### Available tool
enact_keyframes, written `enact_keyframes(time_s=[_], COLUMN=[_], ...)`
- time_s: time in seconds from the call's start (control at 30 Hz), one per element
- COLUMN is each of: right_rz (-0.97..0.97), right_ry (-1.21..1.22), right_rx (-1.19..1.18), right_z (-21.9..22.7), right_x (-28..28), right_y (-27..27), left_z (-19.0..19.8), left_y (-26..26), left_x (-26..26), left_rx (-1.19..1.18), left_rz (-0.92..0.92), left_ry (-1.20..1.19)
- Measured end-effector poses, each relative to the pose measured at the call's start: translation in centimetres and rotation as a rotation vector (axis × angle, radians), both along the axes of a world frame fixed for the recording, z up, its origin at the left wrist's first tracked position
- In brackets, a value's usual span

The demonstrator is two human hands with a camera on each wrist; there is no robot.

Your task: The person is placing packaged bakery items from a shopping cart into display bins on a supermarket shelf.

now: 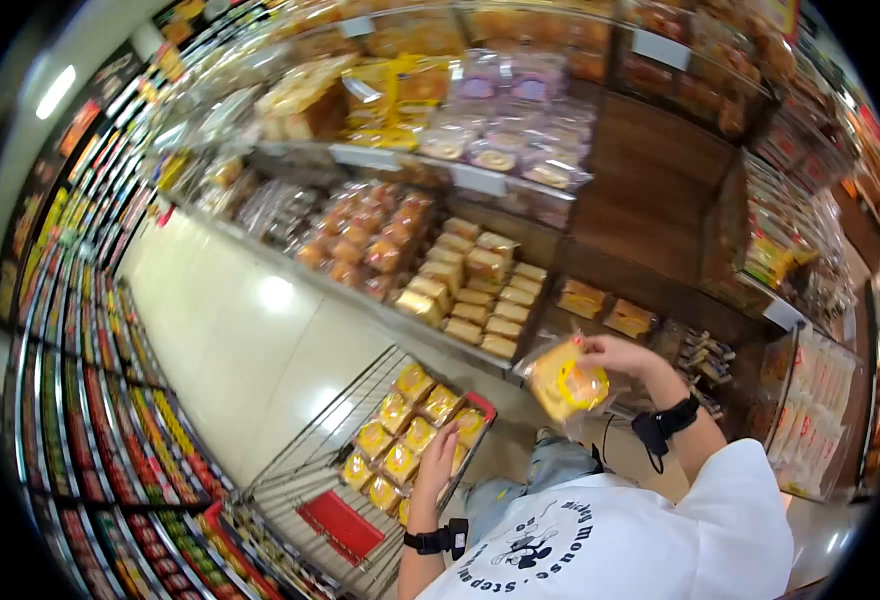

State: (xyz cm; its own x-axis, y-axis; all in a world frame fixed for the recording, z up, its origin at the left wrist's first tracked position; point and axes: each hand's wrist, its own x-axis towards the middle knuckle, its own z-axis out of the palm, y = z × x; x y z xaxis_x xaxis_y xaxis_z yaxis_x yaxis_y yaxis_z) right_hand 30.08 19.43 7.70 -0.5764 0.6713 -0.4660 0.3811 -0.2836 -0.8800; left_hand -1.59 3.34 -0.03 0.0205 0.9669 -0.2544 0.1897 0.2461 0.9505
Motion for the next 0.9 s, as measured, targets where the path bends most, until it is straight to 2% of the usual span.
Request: enact_keyframes(time_s=[0.03, 0.07, 0.1, 0.13, 0.17, 0.2, 0.27, 0.37, 0.47, 0.5, 0.57, 0.6, 0.63, 0.7, 0.77, 0.87, 0.9], right_rz=[0.006, 0.181, 0.369, 0.410, 0.619, 0.705, 1.010, 0.933, 0.688, 0.603, 0.430, 0.430, 0.427, 0.462, 0.534, 0.545, 0.660], right_ry=[0.113, 0.106, -0.060, 0.092, 0.088, 0.045, -0.078, -0.211, -0.171, -0.117, -0.038, -0.075, -0.112, -0.220, -0.357, -0.468, -0.601], right_rx=[-0.153, -0.077, -0.100, -0.447, -0.249, -0.273, -0.134, -0.319, -0.544, -0.583, -0.583, -0.543, -0.502, -0.445, -0.415, -0.287, -0.200], right_z=[2.5, -0.2, 0.3, 1.0, -5.3, -2.4, -6.5, -6.4, -11.4, -13.6, -14.6, -16.8, -20.8, -25.0, -27.2, -31.1, -30.5], right_x=[-3.4, -5.7, -9.1, -12.8, -15.6, -19.2, -24.7, -31.2, -35.2, -36.0, -38.3, -39.1, -39.6, -40.6, -41.6, -42.3, -43.3], right_y=[-2.1, -3.0, -4.4, -6.6, -8.1, -10.3, -13.1, -15.9, -17.8, -18.9, -20.9, -21.9, -23.1, -24.5, -25.4, -26.5, -26.0], left_z=[-0.3, -0.4, 0.0, 0.4, 0.6, 0.4, 0.6, -1.2, -9.5, -8.3, -11.3, -12.9, -13.9, -21.1, -22.4, -27.3, -24.0], left_y=[-1.0, -2.2, -3.4, -4.7, -6.3, -8.2, -11.8, -17.2, -22.8, -23.2, -24.2, -24.3, -24.5, -25.5, -25.7, -26.7, -25.8], left_x=[-1.0, -2.1, -3.1, -4.3, -5.4, -6.3, -8.0, -11.4, -13.4, -14.5, -16.3, -17.3, -18.3, -19.5, -20.5, -21.3, -22.4], left_rx=[-0.011, -0.010, -0.022, -0.032, -0.038, -0.173, 0.087, -0.299, -0.205, -0.293, -0.219, -0.181, -0.165, -0.270, -0.433, -0.658, -0.802], left_rz=[0.032, 0.069, 0.019, -0.029, -0.078, -0.128, -0.183, 0.230, 0.760, 0.829, 0.943, 0.995, 0.950, 0.965, 0.941, 0.717, 0.579], left_ry=[-0.199, -0.402, -0.455, -0.510, -0.564, -0.448, 0.079, -0.207, -0.237, -0.180, -0.126, -0.096, -0.054, -0.191, -0.287, -0.058, -0.021])
